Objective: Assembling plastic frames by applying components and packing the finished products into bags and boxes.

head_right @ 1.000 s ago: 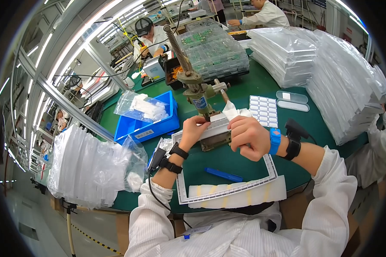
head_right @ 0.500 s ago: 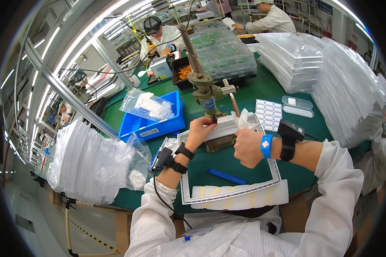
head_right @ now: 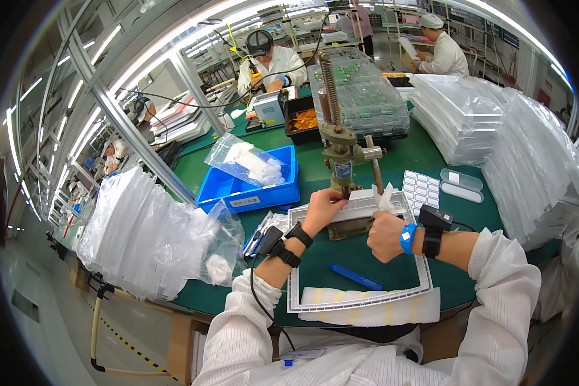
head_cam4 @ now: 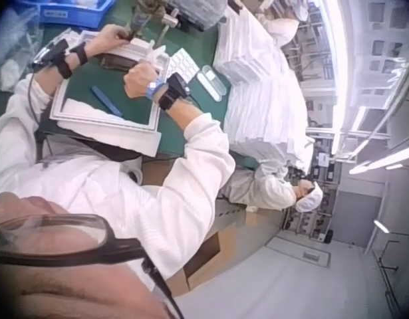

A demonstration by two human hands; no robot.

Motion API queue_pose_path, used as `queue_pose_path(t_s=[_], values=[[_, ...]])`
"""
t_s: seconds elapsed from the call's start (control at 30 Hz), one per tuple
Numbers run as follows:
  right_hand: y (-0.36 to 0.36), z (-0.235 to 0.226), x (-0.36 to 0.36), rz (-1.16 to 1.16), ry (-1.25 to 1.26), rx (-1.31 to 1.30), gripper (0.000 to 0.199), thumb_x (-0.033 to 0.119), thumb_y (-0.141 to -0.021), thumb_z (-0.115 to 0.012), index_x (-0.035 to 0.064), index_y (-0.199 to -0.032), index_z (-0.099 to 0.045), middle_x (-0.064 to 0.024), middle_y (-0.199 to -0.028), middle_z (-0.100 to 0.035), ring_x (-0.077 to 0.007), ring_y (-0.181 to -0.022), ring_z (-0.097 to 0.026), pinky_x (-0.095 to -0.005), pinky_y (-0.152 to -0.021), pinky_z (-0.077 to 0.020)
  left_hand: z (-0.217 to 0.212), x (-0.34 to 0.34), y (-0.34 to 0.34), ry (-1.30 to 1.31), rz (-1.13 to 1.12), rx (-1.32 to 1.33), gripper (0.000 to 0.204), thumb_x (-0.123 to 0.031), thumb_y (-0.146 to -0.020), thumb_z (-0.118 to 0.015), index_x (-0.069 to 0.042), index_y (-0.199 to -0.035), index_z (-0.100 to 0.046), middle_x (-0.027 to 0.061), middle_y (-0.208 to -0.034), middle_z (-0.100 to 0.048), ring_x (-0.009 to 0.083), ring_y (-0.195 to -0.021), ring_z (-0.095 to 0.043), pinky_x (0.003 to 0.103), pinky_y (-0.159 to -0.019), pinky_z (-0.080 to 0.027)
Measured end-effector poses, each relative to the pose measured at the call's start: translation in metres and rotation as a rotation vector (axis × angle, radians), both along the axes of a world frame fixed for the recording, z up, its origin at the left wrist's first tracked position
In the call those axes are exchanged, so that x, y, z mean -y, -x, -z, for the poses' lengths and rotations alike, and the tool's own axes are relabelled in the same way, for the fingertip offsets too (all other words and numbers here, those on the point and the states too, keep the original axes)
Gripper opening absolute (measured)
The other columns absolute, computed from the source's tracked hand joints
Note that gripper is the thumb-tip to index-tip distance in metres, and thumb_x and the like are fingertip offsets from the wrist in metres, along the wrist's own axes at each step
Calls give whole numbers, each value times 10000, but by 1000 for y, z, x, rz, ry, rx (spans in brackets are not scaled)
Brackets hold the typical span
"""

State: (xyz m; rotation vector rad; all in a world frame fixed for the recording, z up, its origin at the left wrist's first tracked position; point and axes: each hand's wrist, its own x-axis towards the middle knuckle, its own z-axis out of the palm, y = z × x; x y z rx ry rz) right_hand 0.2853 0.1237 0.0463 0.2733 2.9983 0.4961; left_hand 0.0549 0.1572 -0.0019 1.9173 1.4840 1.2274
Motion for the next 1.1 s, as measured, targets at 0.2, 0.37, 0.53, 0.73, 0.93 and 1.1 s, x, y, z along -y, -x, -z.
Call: queue_pose_path(t_s=[0.2,0.37,0.53,0.73,0.93,1.1], values=[[0,-1,1,-17,10,-23,242,277,-672,-613,95,-524,-672,-118,-499,-597,-264,-456,-569,-367,-615,-422,2,1,1,-32,-8,-23,245,-165,-774,-789,45,-884,-729,180,-847,-733,277,-770,-727,340,-727,-570],[0,-10,6,-28,-3,-57,256,289,-682,-615,92,-530,-675,-116,-498,-597,-263,-456,-572,-366,-610,-425,1,0,-1,-12,-8,-56,248,-166,-767,-792,43,-884,-730,180,-848,-733,277,-774,-726,340,-726,-568],[-14,-93,19,-132,319,-152,241,260,-669,-597,71,-524,-632,-113,-521,-599,-301,-500,-570,-384,-579,-441,-3,0,2,-19,3,-32,236,-160,-774,-789,42,-883,-733,175,-846,-735,271,-776,-725,336,-724,-567],[-2,-190,-51,-14,1229,-1112,209,164,-790,-545,14,-647,-565,-58,-658,-557,-137,-605,-550,-293,-603,-456,-2,-1,9,-34,11,-42,224,-157,-786,-785,37,-886,-733,158,-869,-742,260,-806,-731,334,-739,-571],[69,-183,-199,335,1361,-1736,219,200,-967,-459,29,-914,-586,-64,-799,-596,-165,-678,-605,-303,-624,-513,-2,-5,-1,-41,55,-3,199,-141,-795,-784,28,-889,-733,146,-870,-741,248,-807,-732,323,-742,-572],[85,-154,-221,440,1125,-1699,326,339,-998,-498,26,-970,-584,-78,-830,-608,-177,-707,-628,-316,-657,-529,3,0,0,-23,60,28,182,-111,-786,-789,21,-899,-735,141,-875,-727,251,-799,-722,329,-736,-573]])
